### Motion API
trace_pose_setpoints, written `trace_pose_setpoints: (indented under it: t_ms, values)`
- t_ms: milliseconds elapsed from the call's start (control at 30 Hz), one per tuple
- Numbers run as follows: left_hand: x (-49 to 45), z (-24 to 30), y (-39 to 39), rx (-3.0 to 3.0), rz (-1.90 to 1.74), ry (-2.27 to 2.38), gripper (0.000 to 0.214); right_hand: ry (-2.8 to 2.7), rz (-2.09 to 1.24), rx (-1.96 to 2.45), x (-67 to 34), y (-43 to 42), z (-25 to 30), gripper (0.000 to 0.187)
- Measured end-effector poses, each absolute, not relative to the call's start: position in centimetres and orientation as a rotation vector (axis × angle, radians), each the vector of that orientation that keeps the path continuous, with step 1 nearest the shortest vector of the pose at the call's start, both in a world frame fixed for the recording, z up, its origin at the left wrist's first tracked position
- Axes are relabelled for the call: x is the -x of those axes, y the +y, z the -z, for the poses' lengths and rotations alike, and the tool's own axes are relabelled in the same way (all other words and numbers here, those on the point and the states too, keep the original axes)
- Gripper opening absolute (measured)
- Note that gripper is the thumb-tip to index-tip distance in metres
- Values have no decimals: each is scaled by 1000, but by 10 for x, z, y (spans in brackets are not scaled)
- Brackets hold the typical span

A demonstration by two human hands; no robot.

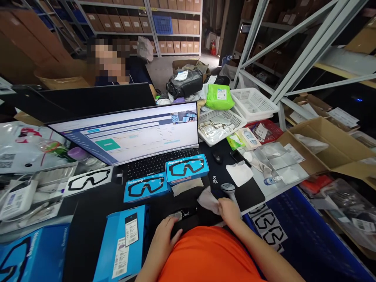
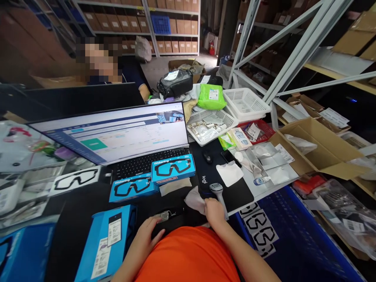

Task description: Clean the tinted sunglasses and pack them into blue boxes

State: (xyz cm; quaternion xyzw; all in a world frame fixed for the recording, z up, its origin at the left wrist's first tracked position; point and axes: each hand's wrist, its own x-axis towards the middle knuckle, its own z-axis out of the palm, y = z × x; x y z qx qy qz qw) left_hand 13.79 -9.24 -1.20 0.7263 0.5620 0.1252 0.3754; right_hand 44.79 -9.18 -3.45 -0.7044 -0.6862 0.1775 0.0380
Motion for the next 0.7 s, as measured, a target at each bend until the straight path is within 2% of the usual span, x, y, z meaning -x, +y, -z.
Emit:
trace_pose_setpoints:
  t_ms: [133,267,300,433,500,533,633,700]
  values:
    - [-154,-22,-91,-1746,-504,1414,41,-2131,-623,1931,-463,-99,-4,27]
    - [-177,-54,-86,-1699,-653,1310,76,-2192,-672,1369,-441,-97,-47,38]
    - [-181,-59,-84,-1653,-663,1277,72,-2184,-678,1265,-432,-95,-55,39]
    - [-175,-59,-82,-1468,-785,1321,20,-1903,-783,1202,-408,-86,-70,38]
    - [-161,-53,-87,-1414,-892,1376,19,-1668,-933,1264,-407,-83,-69,51]
    - [-154,-49,-91,-1383,-943,1401,22,-1579,-1027,1269,-408,-82,-69,51]
    - [-138,-41,-105,-1268,-1041,1496,33,-1474,-1194,1225,-406,-85,-67,33]
    - [-133,-38,-112,-1238,-1049,1538,37,-1462,-1193,1227,-398,-89,-68,38]
